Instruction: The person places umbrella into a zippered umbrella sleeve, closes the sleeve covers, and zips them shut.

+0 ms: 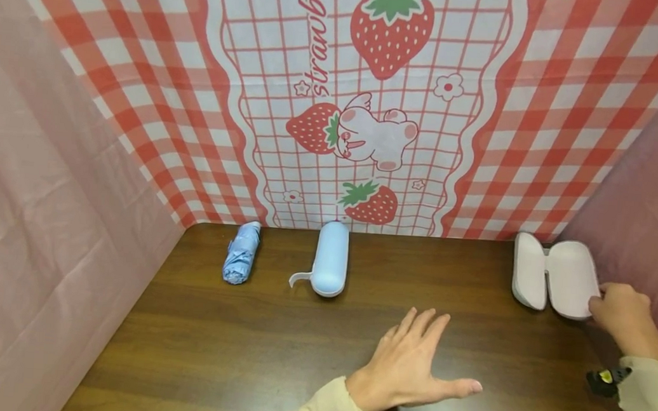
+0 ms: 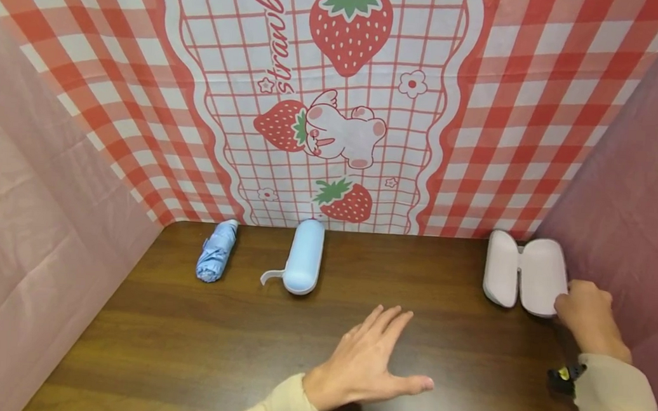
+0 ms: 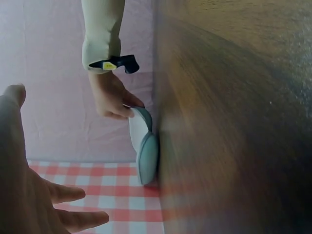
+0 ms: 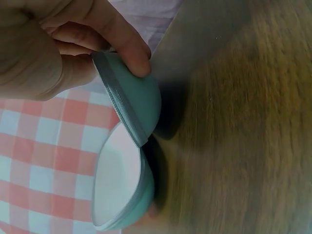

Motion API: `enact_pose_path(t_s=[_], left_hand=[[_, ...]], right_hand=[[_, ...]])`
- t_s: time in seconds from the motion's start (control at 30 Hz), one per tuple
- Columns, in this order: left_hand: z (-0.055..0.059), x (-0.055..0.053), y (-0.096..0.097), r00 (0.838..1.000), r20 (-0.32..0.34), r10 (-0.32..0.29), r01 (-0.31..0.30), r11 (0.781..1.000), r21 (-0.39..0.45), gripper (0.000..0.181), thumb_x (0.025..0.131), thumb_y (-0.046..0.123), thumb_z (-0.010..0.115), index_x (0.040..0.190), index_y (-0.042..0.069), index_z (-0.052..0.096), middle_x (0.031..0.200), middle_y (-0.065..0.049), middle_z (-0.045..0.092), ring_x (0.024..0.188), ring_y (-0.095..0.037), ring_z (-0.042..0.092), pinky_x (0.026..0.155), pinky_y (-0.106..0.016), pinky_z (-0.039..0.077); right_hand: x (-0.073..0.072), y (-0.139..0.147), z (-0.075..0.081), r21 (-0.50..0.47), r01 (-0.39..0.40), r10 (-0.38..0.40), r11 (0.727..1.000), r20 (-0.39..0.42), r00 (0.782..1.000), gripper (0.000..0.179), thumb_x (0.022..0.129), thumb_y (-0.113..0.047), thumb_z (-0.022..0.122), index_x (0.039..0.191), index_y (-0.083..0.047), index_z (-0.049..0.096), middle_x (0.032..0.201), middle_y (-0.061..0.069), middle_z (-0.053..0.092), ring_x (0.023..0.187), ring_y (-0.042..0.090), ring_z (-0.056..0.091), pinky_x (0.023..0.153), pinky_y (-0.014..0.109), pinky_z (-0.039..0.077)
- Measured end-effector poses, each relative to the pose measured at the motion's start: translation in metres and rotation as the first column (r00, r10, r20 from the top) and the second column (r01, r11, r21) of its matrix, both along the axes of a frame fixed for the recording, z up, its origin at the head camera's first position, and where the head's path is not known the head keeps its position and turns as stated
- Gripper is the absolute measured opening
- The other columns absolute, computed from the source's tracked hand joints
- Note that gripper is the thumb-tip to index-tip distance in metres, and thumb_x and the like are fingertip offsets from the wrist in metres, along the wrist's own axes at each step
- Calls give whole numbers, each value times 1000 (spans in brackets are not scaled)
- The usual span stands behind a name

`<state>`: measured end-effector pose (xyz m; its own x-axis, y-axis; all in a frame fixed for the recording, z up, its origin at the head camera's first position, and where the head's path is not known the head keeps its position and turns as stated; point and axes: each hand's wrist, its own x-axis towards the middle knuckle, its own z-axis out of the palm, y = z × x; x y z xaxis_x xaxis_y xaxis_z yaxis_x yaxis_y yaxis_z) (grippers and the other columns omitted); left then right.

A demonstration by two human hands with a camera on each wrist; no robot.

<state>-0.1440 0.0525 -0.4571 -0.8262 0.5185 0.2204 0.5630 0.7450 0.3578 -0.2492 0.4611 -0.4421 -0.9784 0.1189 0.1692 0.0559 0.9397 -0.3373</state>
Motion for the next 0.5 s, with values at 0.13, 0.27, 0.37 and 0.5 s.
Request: enact_pose_path(t_s=[0.13, 0.27, 0.37, 0.5], left_hand=[[-1, -3, 1, 999, 42, 9, -10, 1000, 21, 94, 87, 86, 45, 161, 30, 32, 162, 0, 40, 148, -32, 42, 104, -53, 51], [-2, -4, 3, 995, 96, 18, -21, 999, 32, 95, 88, 86, 42, 164, 31, 24, 166, 2, 35, 149, -33, 41, 105, -52, 51], [-3, -4, 4, 992, 125, 23, -29, 999, 41, 96, 89, 86, 39, 165, 30, 21, 166, 3, 33, 148, -33, 42, 104, -52, 52], [-6, -5, 5, 987, 156, 33, -43, 997, 61, 96, 90, 86, 38, 165, 28, 21, 166, 5, 34, 148, -32, 43, 104, -51, 52]], right_hand=[[2, -6, 0, -6, -6, 6, 1000, -11, 1000, 33, 84, -4, 51, 101, 23, 58, 93, 45, 60, 80, 66, 51, 74, 69, 40], [6, -12, -2, -11, -14, 13, 1000, -26, 1000, 37, 87, -4, 51, 109, 25, 54, 103, 48, 58, 85, 68, 51, 77, 71, 41], [10, -15, -5, -15, -42, 41, 999, -62, 997, 36, 87, -3, 50, 109, 25, 55, 97, 45, 60, 85, 67, 53, 79, 70, 39], [13, -18, -8, -13, -73, 72, 997, -83, 994, 36, 89, -4, 51, 108, 25, 55, 94, 44, 61, 89, 69, 53, 81, 70, 37]])
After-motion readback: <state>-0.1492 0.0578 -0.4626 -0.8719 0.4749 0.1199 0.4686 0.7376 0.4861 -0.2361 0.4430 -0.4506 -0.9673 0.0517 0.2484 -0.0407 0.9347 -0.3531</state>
